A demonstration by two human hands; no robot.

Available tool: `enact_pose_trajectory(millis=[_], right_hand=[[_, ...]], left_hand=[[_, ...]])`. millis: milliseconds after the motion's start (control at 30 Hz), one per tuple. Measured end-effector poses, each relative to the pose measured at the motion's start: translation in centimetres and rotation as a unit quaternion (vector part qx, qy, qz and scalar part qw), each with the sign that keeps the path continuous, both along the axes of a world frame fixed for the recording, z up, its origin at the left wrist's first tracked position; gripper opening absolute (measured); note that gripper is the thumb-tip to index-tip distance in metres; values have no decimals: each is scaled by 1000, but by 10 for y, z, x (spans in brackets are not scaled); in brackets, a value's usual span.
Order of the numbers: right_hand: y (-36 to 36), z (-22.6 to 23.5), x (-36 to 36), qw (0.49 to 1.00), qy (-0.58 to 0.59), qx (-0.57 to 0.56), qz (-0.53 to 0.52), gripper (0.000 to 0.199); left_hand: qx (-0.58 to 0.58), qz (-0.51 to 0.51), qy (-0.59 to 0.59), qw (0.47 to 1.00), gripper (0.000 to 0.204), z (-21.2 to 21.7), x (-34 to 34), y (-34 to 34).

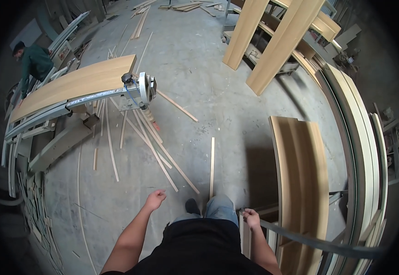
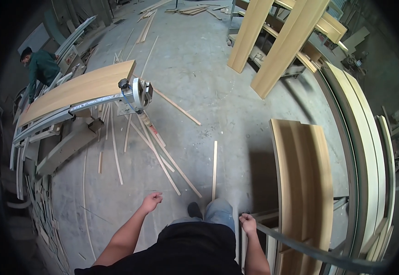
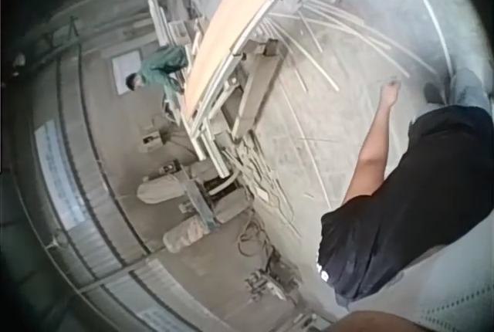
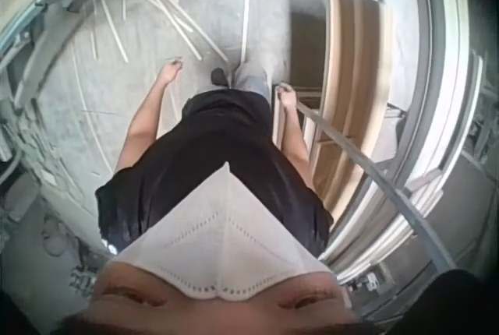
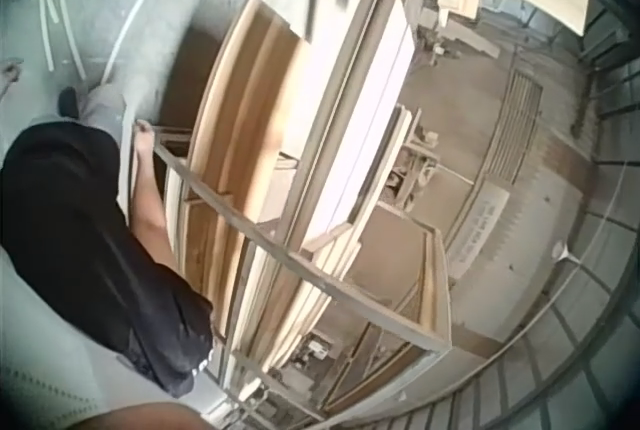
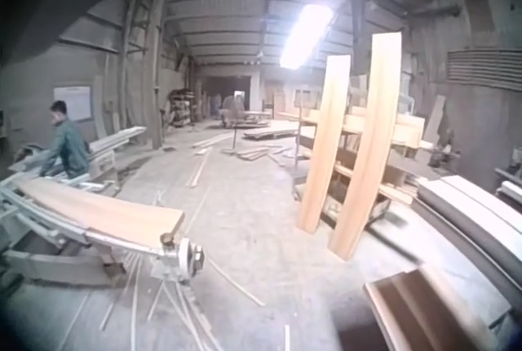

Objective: Cutting and moving long wooden planks using a sliding table saw in a furniture factory.

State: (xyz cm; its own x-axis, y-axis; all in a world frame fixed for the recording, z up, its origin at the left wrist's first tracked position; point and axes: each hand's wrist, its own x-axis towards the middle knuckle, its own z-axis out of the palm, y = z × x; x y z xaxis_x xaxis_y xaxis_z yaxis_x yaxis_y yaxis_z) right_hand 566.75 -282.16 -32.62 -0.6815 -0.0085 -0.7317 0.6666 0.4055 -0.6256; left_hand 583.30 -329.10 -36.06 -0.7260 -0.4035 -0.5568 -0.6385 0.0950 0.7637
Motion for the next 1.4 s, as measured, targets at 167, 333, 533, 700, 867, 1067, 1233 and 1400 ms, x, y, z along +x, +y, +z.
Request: enact_pose_trajectory(millis=[167, 333, 533, 700, 867, 1067, 1233, 1400], right_hand=[[-13, -49, -11, 1000, -4, 10, 19, 15], [-58, -50, -77, 959, -95, 166, 211, 37], [-46, -121, -175, 949, -179, 86, 246, 52], [-236, -42, -450, 913, 80, 70, 394, 42], [-284, 12, -631, 980, 82, -106, 143, 44], [-401, 31, -737, 954, 152, -201, 164, 39], [-456, 16, -810, 950, 139, -198, 198, 39], [-477, 23, -849, 901, 103, -77, 413, 40]], left_hand=[[65, 7, 29, 997, 37, 17, -95, -32], [-49, -85, -110, 989, 43, -39, -101, -70], [95, -64, -211, 971, 56, -24, -87, -92], [-5, 189, -104, 976, 38, 15, -217, -163], [26, 195, 73, 978, 41, 24, -373, -154], [-47, 91, -87, 991, 39, -34, -430, -186], [-90, -59, -244, 964, 42, -94, -446, -217], [-133, 65, -95, 984, 36, -83, -567, -293]])
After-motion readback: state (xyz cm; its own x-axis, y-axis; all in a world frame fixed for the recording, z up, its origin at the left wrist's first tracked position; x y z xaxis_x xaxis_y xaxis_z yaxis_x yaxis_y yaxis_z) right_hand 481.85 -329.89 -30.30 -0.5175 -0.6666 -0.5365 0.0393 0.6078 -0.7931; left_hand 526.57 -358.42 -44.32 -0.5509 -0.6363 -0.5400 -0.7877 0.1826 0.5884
